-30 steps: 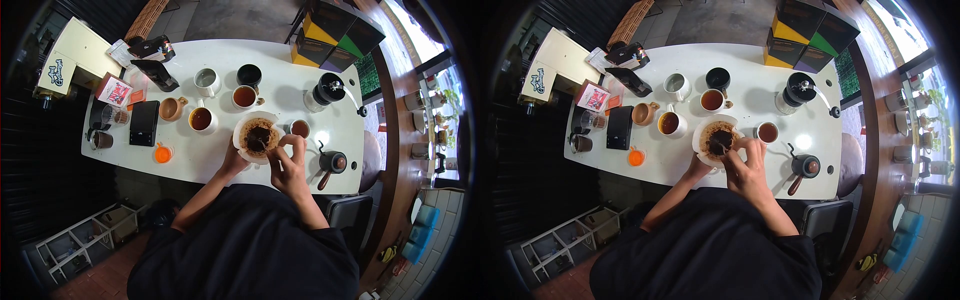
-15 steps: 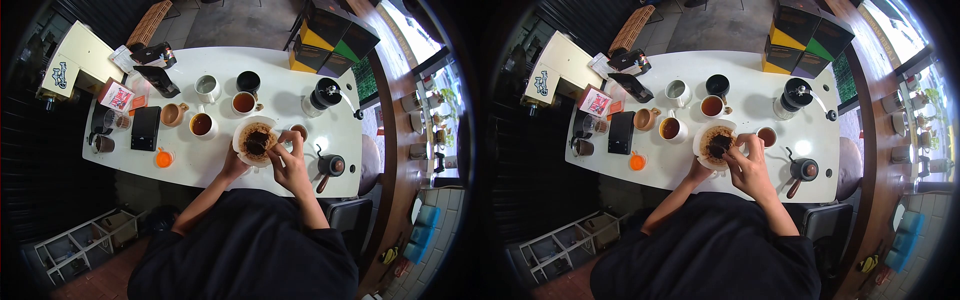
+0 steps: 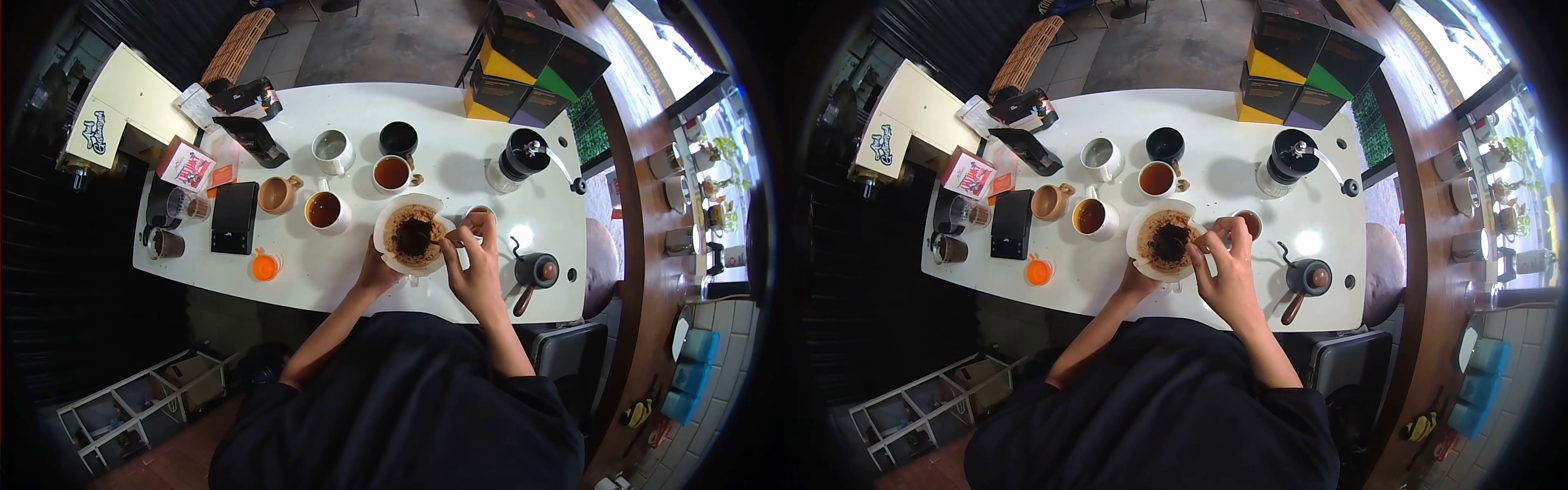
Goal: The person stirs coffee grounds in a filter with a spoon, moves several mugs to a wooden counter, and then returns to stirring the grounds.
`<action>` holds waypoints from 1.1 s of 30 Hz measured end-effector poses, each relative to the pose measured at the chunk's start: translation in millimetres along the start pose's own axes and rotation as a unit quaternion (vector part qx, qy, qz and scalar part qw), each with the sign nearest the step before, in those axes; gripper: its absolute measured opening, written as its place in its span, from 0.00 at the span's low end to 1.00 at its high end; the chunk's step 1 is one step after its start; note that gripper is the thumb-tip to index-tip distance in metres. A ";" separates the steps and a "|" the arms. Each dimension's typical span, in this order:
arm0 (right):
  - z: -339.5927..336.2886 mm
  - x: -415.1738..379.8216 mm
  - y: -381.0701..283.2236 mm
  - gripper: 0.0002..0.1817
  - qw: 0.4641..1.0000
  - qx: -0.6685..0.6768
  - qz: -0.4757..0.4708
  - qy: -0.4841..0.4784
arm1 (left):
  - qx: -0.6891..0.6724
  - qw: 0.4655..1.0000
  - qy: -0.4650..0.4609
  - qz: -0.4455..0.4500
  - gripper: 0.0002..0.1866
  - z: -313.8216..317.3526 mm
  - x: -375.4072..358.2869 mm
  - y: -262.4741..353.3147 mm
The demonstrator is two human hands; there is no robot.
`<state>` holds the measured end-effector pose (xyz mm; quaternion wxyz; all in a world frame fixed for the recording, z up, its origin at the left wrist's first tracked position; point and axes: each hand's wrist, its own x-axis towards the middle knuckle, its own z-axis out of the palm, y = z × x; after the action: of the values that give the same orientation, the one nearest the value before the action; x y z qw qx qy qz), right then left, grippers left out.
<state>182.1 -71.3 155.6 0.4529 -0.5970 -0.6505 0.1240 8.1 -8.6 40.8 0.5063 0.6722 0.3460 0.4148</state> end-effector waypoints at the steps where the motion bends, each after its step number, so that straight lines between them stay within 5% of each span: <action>1: -0.4 -1.1 -0.6 0.08 1.000 0.017 0.019 0.009 | 0.001 1.000 0.001 0.000 0.27 -1.4 0.5 3.2; 7: -6.4 -3.8 4.6 0.15 0.995 0.054 0.086 0.012 | -0.001 1.000 -0.016 -0.001 0.29 -9.9 5.6 24.7; 10: -14.7 -2.5 3.4 0.16 0.996 0.040 0.083 0.017 | 0.091 0.995 -0.036 0.028 0.38 -16.2 0.0 15.6; 13: -35.7 7.5 4.2 0.15 0.995 -0.018 0.055 0.078 | 0.039 0.998 0.026 0.031 0.47 -29.8 -18.0 14.7; 17: -63.7 48.0 7.2 0.09 0.991 -0.040 0.020 0.130 | 0.157 0.978 0.134 0.004 0.51 -59.0 -58.2 2.6; 21: -60.1 95.3 -8.0 0.08 0.998 -0.064 0.021 0.017 | 0.271 0.921 0.278 -0.017 0.50 -83.2 -62.9 -26.4; 23: -51.1 113.5 -8.2 0.09 0.972 -0.177 -0.094 -0.119 | 0.274 0.915 0.297 -0.019 0.51 -91.0 -53.3 -40.2; 25: -26.9 135.1 6.2 0.11 0.956 -0.169 -0.060 -0.233 | 0.267 0.909 0.318 -0.022 0.53 -95.4 -42.6 -54.6; 27: 2.9 152.0 44.8 0.12 0.925 -0.227 -0.161 -0.258 | 0.277 0.911 0.305 -0.039 0.53 -97.3 -32.7 -56.1; 33: 70.6 162.7 118.7 0.18 0.875 -0.223 -0.060 -0.426 | 0.228 0.930 0.279 -0.073 0.51 -104.1 -13.6 -65.5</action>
<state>228.9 130.5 104.5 -0.0065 -0.5315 -0.8253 0.1908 -95.1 36.6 -10.5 0.2519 0.5996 0.6067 0.4571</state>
